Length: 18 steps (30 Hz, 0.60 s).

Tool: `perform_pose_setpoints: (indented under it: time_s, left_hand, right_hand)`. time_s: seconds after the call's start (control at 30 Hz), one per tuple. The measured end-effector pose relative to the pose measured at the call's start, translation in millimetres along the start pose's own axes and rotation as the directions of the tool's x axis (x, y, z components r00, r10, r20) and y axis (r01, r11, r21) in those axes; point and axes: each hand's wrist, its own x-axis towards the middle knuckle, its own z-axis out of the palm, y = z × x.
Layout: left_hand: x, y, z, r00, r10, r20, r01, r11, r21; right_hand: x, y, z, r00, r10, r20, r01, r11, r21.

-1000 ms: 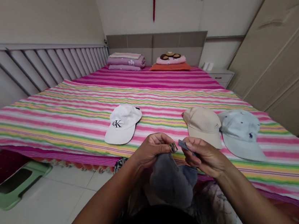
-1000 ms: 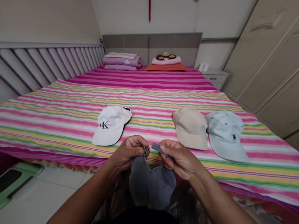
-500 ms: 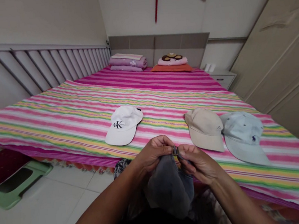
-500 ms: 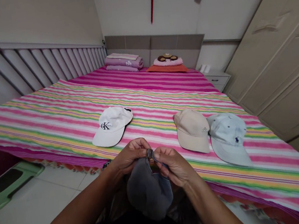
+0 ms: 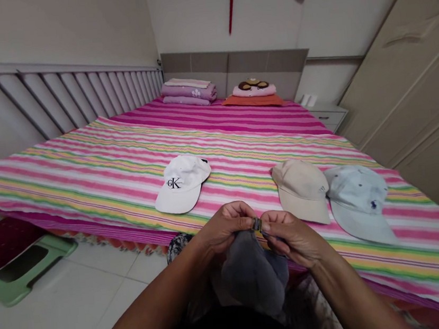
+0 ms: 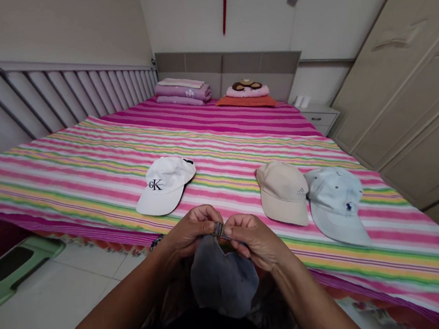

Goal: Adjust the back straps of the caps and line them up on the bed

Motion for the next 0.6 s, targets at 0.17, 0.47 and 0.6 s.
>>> perform_pose_setpoints:
  time_s: [0.17,0.47,0.6]
  left_hand:
    - [1,-3,-0.7,1.000,0.002,-0.022,-0.002,1.000,-0.008]
    - [0,-2,-2.3,0.999,0.038,-0.017,-0.039,0.998,-0.053]
    - [1,-6,-3.5,1.000,0.027,0.006,-0.026,0.998,-0.056]
  right_hand:
    - [2,4,3,0.991,-0.092,-0.092,0.082,0.990,-0.111]
    - [2,12,3,0.963,-0.244,-0.116,0.211,0.947,-0.243]
    - [2,11,5,0.958,-0.241,-0.155,0.212,0.960,-0.185]
